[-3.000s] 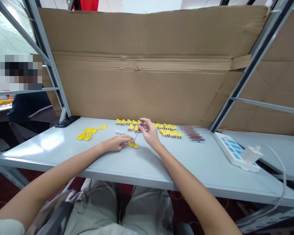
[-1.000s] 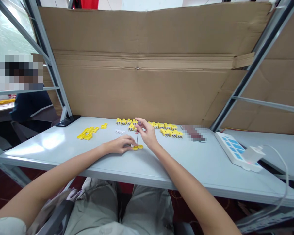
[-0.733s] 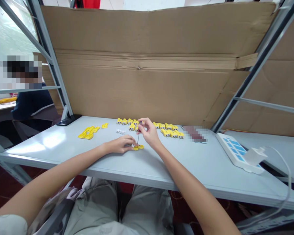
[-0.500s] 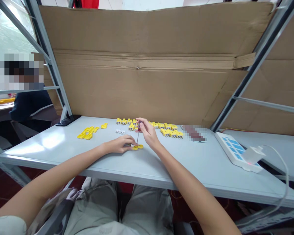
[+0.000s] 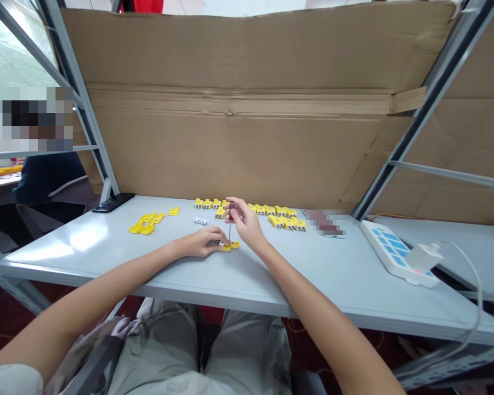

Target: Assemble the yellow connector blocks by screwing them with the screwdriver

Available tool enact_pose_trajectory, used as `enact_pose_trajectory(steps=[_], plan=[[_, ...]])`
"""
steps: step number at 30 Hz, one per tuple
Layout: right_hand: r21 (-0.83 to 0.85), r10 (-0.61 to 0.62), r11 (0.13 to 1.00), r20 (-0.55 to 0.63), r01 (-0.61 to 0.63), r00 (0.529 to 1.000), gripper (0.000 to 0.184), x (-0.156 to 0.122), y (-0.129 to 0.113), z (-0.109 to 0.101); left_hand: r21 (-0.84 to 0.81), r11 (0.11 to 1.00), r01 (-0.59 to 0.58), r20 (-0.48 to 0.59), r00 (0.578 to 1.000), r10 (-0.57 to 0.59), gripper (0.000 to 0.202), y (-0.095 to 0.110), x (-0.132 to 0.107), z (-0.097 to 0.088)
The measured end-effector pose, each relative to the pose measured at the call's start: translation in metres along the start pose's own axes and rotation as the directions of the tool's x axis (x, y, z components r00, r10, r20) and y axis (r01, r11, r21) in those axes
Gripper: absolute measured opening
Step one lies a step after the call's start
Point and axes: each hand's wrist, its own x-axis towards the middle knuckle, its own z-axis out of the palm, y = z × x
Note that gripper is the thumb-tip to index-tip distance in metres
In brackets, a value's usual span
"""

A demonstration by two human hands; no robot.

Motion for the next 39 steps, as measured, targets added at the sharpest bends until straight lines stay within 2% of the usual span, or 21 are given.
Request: enact_pose_trajectory(steps=[6,11,13,18,23,29,34,39], plan=[[-0.126,-0.049,0.991,-0.085,0.038,0.995,0.029,0.001,-0.0022,-0.0013,-0.005,1.0,0.007,0.004,1.0,-0.007,0.024,0.0003,0.0002,-0.0004],[0.001,0.012,1.0,-0.002,-0.012,1.0,0.034,0.0012,-0.003,-0.002,0.001,1.0,-0.009,-0.006,1.0,0.009,0.023,-0.0004,0.0005,-0.0002],[-0.01,0.019,1.0,-0.022,-0.02,1.0,0.033,0.0019,-0.0031,-0.0029,-0.006,1.0,-0.002,-0.002,1.0,0.002,0.022,0.0001,0.0005,-0.0004],[-0.125,-0.023,0.992,-0.087,0.012,0.996,0.031,0.002,-0.0031,-0.0037,-0.074,0.991,0.113,-0.019,0.993,-0.114,0.027,-0.0006,0.0,-0.0008],[-0.019,0.037,0.999,-0.032,-0.037,0.999,0.034,0.0026,-0.002,-0.0056,-0.13,0.979,0.158,-0.036,0.986,-0.164,0.028,-0.0045,-0.0005,0.0008],[-0.116,0.02,0.993,-0.101,-0.031,0.995,0.033,0.0032,-0.0044,-0.006,-0.107,0.977,0.182,-0.016,0.983,-0.185,0.026,-0.0064,-0.0001,0.0015],[0.006,0.075,0.997,-0.017,-0.075,0.997,0.038,0.0027,-0.0026,-0.0065,-0.075,0.983,0.165,-0.026,0.986,-0.167,0.025,-0.0072,0.0004,0.0019],[-0.02,0.092,0.995,-0.124,-0.095,0.988,0.038,0.0048,0.0009,-0.0084,-0.081,0.983,0.163,-0.027,0.986,-0.166,0.024,-0.0076,0.0002,0.0033]])
